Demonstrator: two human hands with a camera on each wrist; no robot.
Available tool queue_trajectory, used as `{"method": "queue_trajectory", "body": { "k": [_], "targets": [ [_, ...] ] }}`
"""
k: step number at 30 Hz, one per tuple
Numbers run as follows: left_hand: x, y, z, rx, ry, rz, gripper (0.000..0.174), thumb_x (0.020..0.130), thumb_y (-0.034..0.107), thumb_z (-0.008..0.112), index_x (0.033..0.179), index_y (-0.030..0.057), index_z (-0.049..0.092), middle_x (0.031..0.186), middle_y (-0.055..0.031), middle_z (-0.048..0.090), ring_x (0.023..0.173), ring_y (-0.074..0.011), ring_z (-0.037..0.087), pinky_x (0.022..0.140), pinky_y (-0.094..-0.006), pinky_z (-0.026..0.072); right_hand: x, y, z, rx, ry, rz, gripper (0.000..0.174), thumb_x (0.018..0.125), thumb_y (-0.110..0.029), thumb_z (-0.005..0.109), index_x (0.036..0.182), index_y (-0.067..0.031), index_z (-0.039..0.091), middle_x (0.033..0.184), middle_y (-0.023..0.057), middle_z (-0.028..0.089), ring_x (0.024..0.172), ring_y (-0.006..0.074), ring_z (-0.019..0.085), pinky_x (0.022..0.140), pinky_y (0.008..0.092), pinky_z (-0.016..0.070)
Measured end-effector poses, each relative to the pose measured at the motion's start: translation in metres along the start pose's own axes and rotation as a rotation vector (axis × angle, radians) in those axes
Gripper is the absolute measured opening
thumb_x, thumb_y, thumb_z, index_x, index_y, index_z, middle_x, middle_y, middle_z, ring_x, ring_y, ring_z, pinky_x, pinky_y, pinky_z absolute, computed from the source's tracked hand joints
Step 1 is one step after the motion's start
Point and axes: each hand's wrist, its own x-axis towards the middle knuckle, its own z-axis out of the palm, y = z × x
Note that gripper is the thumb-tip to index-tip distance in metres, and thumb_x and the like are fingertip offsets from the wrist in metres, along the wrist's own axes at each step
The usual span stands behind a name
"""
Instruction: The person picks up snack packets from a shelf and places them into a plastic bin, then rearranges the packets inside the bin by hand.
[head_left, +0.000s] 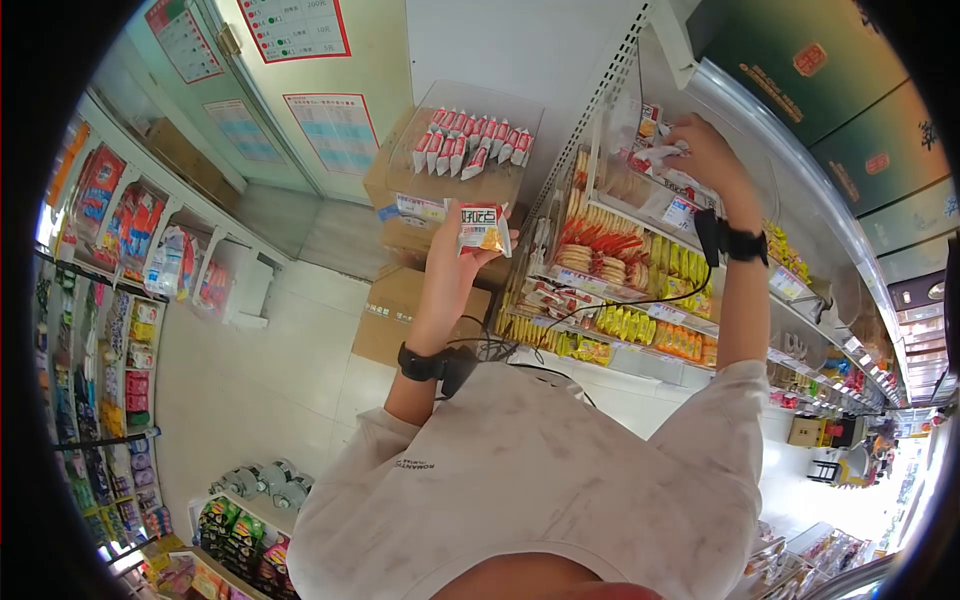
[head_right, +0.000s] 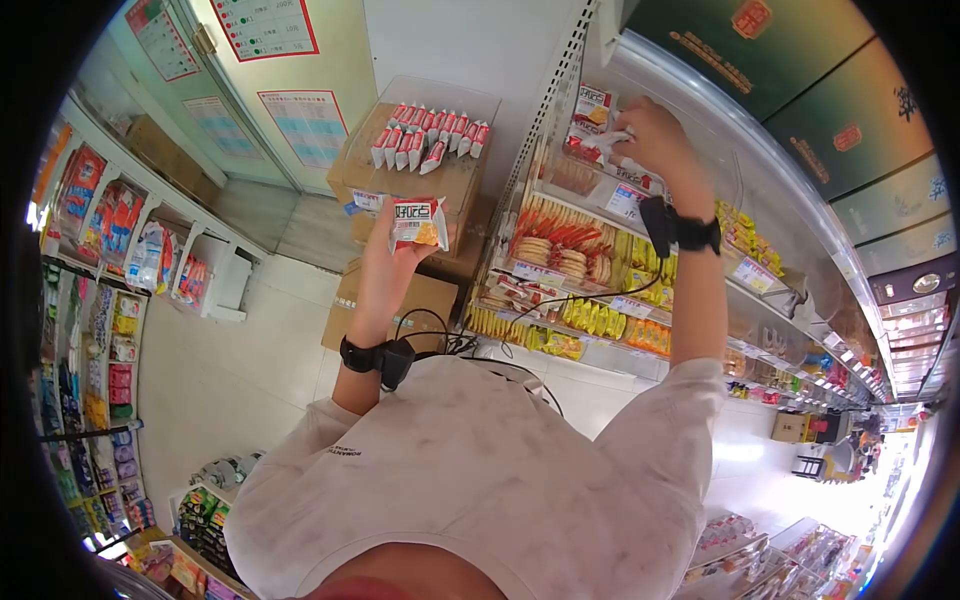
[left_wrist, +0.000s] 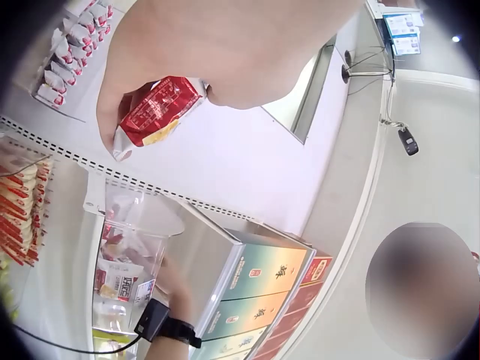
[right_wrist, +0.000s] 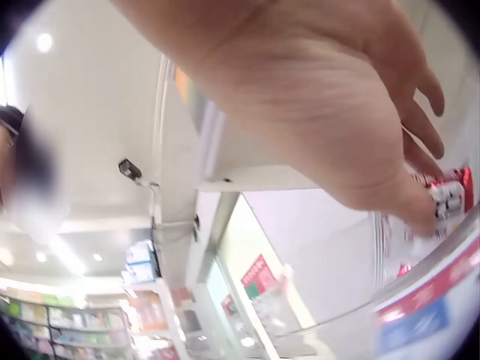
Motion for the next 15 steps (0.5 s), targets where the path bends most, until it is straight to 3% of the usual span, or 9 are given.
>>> {"method": "queue_trajectory", "body": {
  "k": [3, 6, 9, 11, 13, 15],
  "targets": [
    [-0.001, 0.001, -0.006, 0.013, 0.036, -0.026, 0.062, 0.108, 0.05, 0.04, 0.131, -0.0048, 0.056, 0.122, -0.0189, 0.066, 0.106, -0.0312, 0.069, 0.099, -0.0431, 0.0528, -0.037, -0.064, -0.029, 0.137, 0.245, 0.161, 0.032, 0.089, -0.011, 0.067, 0.12, -0.0073, 0.062, 0.113, 0.0176, 0.064, 0.102, 0.0394, 0.061, 0.09, 0.0479, 0.0474],
    [0.0, -0.001, -0.011, 0.026, -0.01, -0.064, 0.061, 0.11, 0.047, 0.034, 0.135, -0.0048, 0.054, 0.128, -0.0206, 0.065, 0.11, -0.0344, 0.068, 0.103, -0.0462, 0.0508, -0.076, -0.156, -0.048, 0.035, 0.438, 0.156, 0.027, 0.093, -0.009, 0.064, 0.119, -0.0045, 0.059, 0.111, 0.0176, 0.065, 0.104, 0.0392, 0.061, 0.09, 0.0465, 0.0475],
    [0.004, -0.008, -0.009, -0.002, -0.091, -0.141, 0.063, 0.109, 0.05, 0.034, 0.136, -0.004, 0.054, 0.127, -0.0188, 0.066, 0.109, -0.0327, 0.068, 0.101, -0.0446, 0.0523, -0.102, -0.235, -0.049, 0.456, 0.444, 0.273, 0.031, 0.089, -0.01, 0.073, 0.114, -0.0027, 0.058, 0.107, 0.0157, 0.065, 0.096, 0.0379, 0.064, 0.083, 0.0426, 0.0512],
    [0.008, -0.016, -0.001, 0.028, -0.147, -0.227, 0.064, 0.109, 0.051, 0.035, 0.135, -0.003, 0.055, 0.125, -0.0173, 0.066, 0.108, -0.0309, 0.068, 0.1, -0.0432, 0.0528, -0.108, -0.254, -0.035, 0.676, 0.274, 0.121, 0.034, 0.085, -0.014, 0.079, 0.109, -0.0029, 0.058, 0.104, 0.0145, 0.064, 0.089, 0.0332, 0.065, 0.079, 0.04, 0.0524],
    [0.009, -0.025, 0.01, -0.023, -0.251, -0.341, 0.063, 0.108, 0.052, 0.036, 0.134, -0.0012, 0.056, 0.122, -0.0153, 0.068, 0.108, -0.0272, 0.068, 0.099, -0.0406, 0.0526, -0.105, -0.254, -0.014, 0.741, 0.094, 0.116, 0.037, 0.078, -0.011, 0.085, 0.107, -0.0017, 0.063, 0.111, 0.0107, 0.065, 0.094, 0.0252, 0.066, 0.079, 0.0363, 0.0526],
    [0.005, -0.027, 0.018, -0.163, -0.365, -0.469, 0.061, 0.107, 0.054, 0.038, 0.131, 0.0015, 0.058, 0.117, -0.0126, 0.07, 0.108, -0.0215, 0.068, 0.099, -0.0369, 0.0519, -0.099, -0.251, 0.013, 0.679, 0.238, 0.16, 0.037, 0.079, -0.011, 0.084, 0.108, -0.0023, 0.065, 0.108, 0.0095, 0.065, 0.095, 0.0246, 0.066, 0.079, 0.036, 0.0524]
  ]
}}
